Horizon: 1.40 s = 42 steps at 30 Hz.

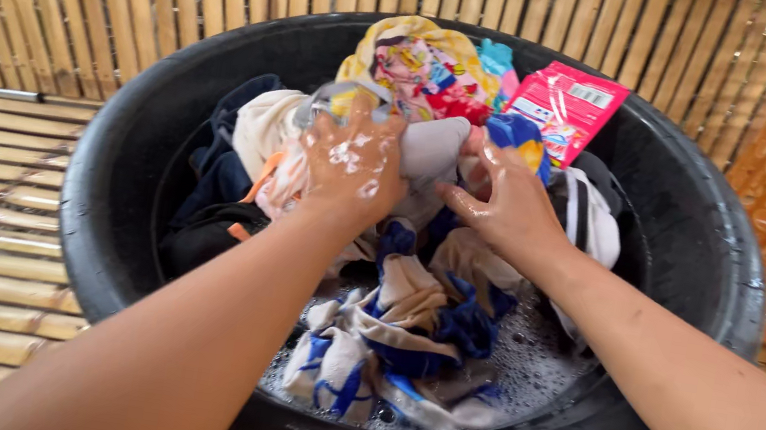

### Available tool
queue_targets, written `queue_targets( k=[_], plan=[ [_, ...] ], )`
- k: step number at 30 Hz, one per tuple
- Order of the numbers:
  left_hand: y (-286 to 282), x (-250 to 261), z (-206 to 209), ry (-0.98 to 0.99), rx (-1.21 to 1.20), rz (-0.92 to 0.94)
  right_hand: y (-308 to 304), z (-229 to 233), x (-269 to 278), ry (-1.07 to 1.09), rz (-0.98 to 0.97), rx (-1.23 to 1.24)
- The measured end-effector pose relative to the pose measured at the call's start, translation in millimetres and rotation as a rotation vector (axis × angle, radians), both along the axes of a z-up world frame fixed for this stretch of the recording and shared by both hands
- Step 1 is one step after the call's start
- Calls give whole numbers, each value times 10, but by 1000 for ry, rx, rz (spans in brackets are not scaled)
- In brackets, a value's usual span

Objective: The person washes clothes in a basin of soapy water by hand, scrubbing individual items, handling soap packets, and then lifting items out to drain.

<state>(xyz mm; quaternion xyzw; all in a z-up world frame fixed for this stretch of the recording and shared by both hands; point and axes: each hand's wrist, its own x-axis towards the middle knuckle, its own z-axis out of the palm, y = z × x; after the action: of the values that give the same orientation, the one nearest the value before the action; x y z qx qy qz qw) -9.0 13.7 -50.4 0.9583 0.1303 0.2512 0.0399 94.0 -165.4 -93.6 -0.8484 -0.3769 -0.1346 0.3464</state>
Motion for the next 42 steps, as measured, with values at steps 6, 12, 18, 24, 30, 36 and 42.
queue_targets(
  k=[6, 12, 18, 24, 30, 36, 42],
  plan=[
    [531, -616, 94, -138, -24, -173, 551, 336, -562, 226, 265, 285],
    [757, -1282, 327, -80, -302, -42, 995, 680, -1034, 876, 626, 253],
    [1078, -1462, 397, 549, -121, -149, 1396, -177, -1096, 469, 594, 200],
    [901, -995, 74, 899, -70, -140, 1311, -284, -768, -84, 533, -724],
    [1020, -438, -217, 1258, -145, -284, 1310, -138, -556, 574, 878, -861],
    [1021, -250, -943, 853, 279, -230, 1345, -763, -816, 552, 503, -357],
    [1011, -273, -966, 694, 283, -118, 1424, -632, -822, 82, 496, -735]
  ],
)
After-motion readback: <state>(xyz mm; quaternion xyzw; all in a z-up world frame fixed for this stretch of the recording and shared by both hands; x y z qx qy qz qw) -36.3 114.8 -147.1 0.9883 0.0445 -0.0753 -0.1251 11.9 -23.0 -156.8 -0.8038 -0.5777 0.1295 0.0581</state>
